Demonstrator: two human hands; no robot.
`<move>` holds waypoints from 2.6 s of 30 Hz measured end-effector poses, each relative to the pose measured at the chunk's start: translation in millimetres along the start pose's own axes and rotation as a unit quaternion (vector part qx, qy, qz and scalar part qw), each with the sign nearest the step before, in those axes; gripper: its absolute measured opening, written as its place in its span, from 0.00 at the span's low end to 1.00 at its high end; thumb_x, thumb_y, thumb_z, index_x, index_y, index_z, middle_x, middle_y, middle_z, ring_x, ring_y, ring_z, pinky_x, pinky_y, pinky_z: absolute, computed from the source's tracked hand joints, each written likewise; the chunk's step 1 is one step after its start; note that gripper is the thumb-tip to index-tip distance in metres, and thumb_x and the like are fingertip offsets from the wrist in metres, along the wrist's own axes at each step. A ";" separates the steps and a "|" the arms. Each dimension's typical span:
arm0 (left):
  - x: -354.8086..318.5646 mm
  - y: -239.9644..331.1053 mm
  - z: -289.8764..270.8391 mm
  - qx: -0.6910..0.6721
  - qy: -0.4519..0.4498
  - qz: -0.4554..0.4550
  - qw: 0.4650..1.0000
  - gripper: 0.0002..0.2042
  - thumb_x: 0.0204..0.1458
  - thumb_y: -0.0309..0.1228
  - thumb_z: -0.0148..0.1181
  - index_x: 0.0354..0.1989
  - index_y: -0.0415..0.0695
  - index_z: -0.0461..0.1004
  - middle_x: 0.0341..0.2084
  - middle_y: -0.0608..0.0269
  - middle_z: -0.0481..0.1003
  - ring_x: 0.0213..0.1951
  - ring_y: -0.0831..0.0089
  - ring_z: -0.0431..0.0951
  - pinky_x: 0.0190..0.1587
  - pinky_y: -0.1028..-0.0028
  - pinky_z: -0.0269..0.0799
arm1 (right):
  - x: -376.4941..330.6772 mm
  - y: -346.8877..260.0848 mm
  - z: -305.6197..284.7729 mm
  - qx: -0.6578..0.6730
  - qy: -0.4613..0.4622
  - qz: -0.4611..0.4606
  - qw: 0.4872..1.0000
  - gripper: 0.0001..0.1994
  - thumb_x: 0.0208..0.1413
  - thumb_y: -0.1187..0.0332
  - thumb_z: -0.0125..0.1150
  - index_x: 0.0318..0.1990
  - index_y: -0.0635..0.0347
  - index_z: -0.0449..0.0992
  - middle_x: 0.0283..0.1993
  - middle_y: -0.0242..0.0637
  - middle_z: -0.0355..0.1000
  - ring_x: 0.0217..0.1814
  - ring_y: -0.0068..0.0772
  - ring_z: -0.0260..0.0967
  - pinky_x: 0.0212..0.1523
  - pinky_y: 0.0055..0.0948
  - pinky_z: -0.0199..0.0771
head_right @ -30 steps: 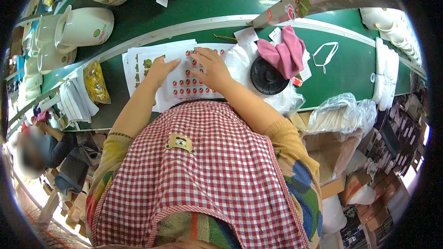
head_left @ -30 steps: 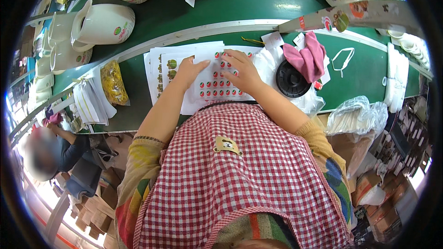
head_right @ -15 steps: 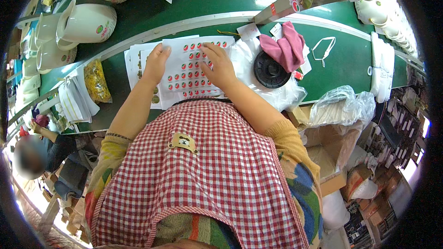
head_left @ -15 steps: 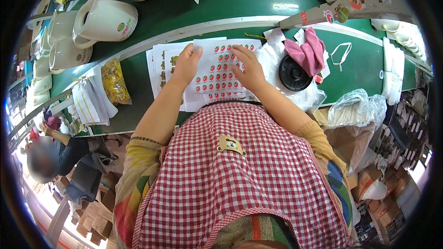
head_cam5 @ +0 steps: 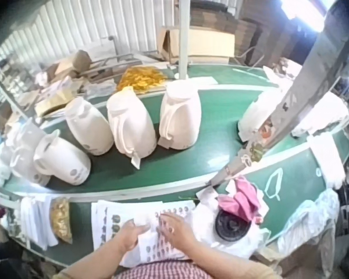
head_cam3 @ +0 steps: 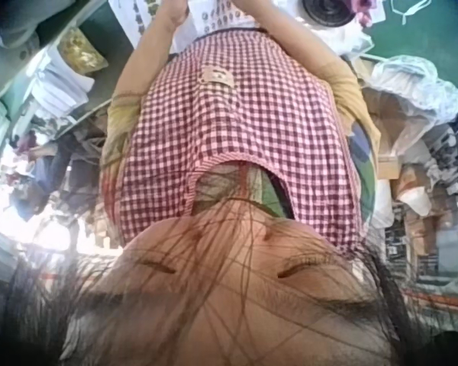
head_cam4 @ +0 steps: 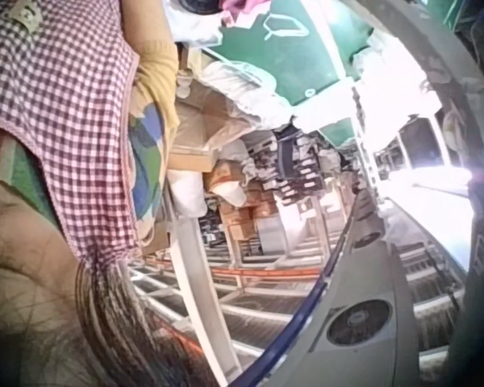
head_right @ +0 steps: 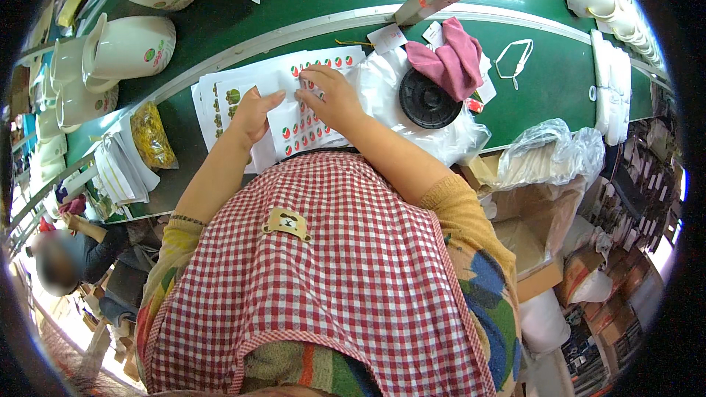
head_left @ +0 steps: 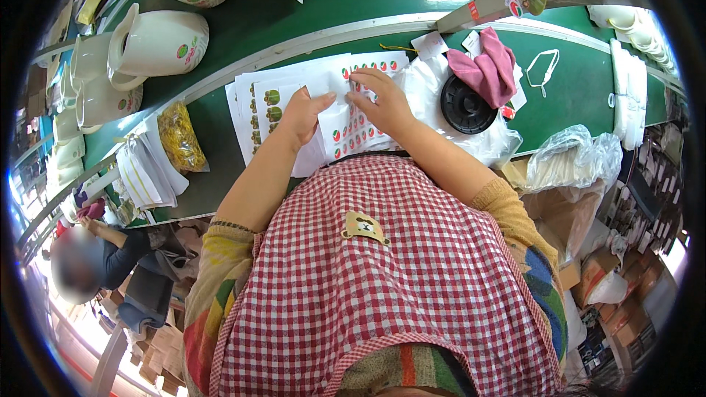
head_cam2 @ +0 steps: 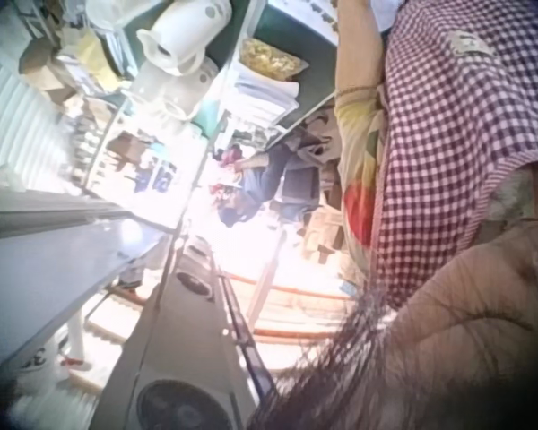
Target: The person assembles white ceramic pitchers by attaching lids and applying stickers. They pick up pitchers, screw on lids, peel stickers from sheets, and place them on the pitcher bodies. The finished pitchers are set aside on the table.
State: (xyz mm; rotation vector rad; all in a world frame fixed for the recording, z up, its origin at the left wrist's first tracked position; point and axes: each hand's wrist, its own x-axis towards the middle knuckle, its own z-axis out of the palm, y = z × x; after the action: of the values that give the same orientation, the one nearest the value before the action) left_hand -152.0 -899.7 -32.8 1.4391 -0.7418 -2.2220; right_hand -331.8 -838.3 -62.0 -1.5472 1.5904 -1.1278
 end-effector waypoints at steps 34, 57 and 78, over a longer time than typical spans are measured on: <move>-14.9 21.8 20.2 0.241 -0.014 0.095 0.966 0.18 0.47 0.27 0.63 0.48 0.36 0.75 0.39 0.57 0.79 0.41 0.68 0.79 0.48 0.69 0.74 | 17.7 -34.2 -37.2 -0.108 0.039 -0.095 0.989 0.03 0.43 0.71 0.63 0.25 0.58 0.74 0.26 0.36 0.71 0.29 0.39 0.71 0.29 0.34 0.71; 14.8 49.2 34.2 0.337 -0.044 0.102 0.935 0.13 0.49 0.37 0.59 0.40 0.44 0.79 0.33 0.60 0.80 0.32 0.69 0.77 0.37 0.70 0.72 | 38.6 -110.7 -21.3 -0.211 -0.014 -0.311 0.927 0.06 0.39 0.72 0.64 0.28 0.55 0.75 0.35 0.28 0.71 0.38 0.32 0.71 0.37 0.31 0.69; 11.3 27.2 -1.2 -0.053 -0.082 -0.039 0.994 0.22 0.53 0.25 0.54 0.58 0.37 0.64 0.48 0.49 0.73 0.46 0.57 0.77 0.49 0.60 0.74 | 2.3 -23.1 -41.6 -0.054 -0.004 -0.011 0.998 0.13 0.48 0.68 0.65 0.42 0.57 0.78 0.46 0.42 0.75 0.52 0.44 0.70 0.53 0.37 0.70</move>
State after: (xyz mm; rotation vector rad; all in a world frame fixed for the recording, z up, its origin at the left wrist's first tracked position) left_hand -154.4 -927.8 -24.4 1.2659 -0.6173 -2.4232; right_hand -359.1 -833.3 -23.3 -1.6404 1.6576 -1.0606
